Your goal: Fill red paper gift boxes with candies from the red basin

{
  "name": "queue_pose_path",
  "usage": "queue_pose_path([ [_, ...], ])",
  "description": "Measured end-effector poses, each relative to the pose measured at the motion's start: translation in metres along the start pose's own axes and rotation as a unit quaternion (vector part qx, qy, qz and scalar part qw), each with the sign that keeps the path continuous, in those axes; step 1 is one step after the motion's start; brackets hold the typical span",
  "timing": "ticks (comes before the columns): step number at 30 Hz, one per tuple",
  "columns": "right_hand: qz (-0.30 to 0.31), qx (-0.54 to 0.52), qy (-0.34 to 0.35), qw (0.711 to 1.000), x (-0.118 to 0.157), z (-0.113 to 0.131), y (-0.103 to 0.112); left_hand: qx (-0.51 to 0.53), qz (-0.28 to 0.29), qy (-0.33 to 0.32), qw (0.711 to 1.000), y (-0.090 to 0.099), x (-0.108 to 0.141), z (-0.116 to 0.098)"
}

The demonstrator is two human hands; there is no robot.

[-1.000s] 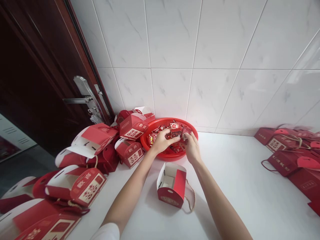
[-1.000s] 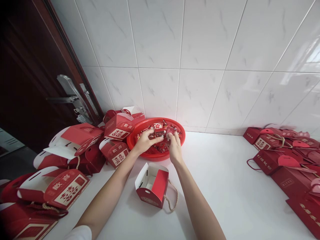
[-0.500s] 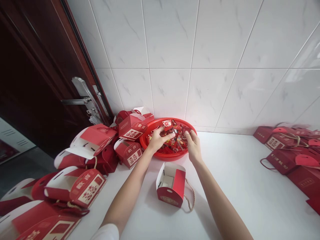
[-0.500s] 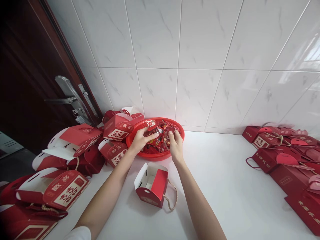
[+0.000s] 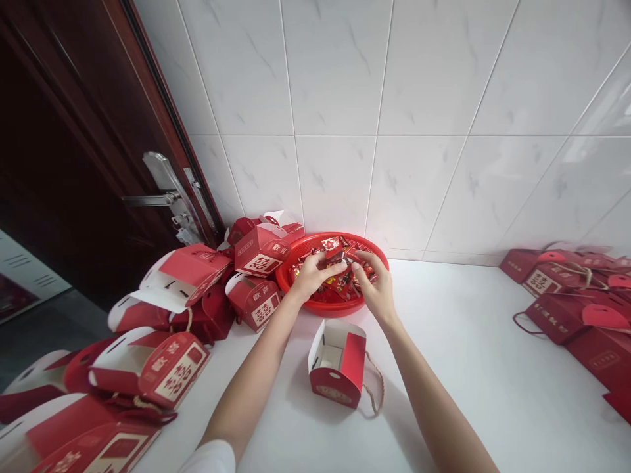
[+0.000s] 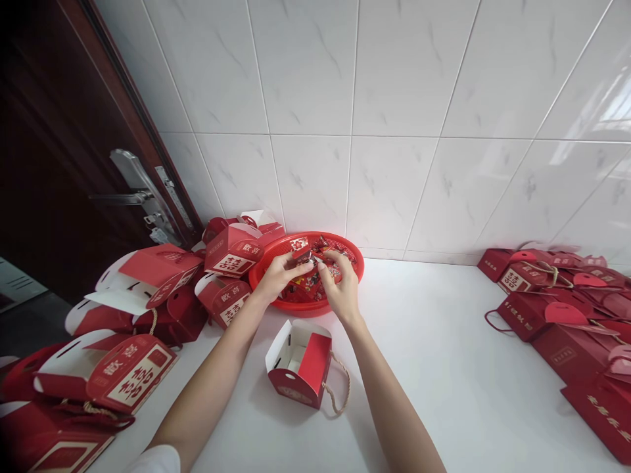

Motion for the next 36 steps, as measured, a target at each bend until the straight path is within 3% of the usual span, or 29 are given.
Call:
queue_pose_path([
  [5, 0.046, -0.055, -0.010, 0.997, 0.000, -0.006, -0.006, 0.014, 0.016, 0.010, 1.000, -0.003, 0.000, 0.000],
  [12, 0.063, -0.088, -0.047, 0.993, -0.001, -0.010, -0.005, 0.058, 0.031, 0.038, 0.997, 0.000, 0.000, 0.006],
  [20, 0.019, -0.137, -0.131, 0.982, -0.001, -0.014, -0.004, 0.026, 0.052, 0.056, 0.997, -0.002, 0.000, 0.007],
  [26, 0.037, -0.169, -0.156, 0.973, 0.000, -0.004, -0.003, 0.032, 0.022, 0.052, 0.998, 0.002, 0.000, 0.008],
  [30, 0.045, -0.174, -0.170, 0.969, 0.000, 0.001, -0.001, 0.016, -0.008, 0.017, 1.000, 0.003, 0.000, 0.005],
  [36, 0.058, -0.156, -0.145, 0.975, -0.001, 0.003, -0.002, -0.028, -0.045, -0.029, 0.998, -0.004, 0.002, -0.002],
])
Point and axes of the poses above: each hand's wrist, its own x-axis away from the middle knuckle, its own y-axis out of the back of the hand, z = x × y, the point moved 3 cm from there along -x, towards the middle knuckle, and after that the axes turned 6 degrees about z, right-handed, at the moved point
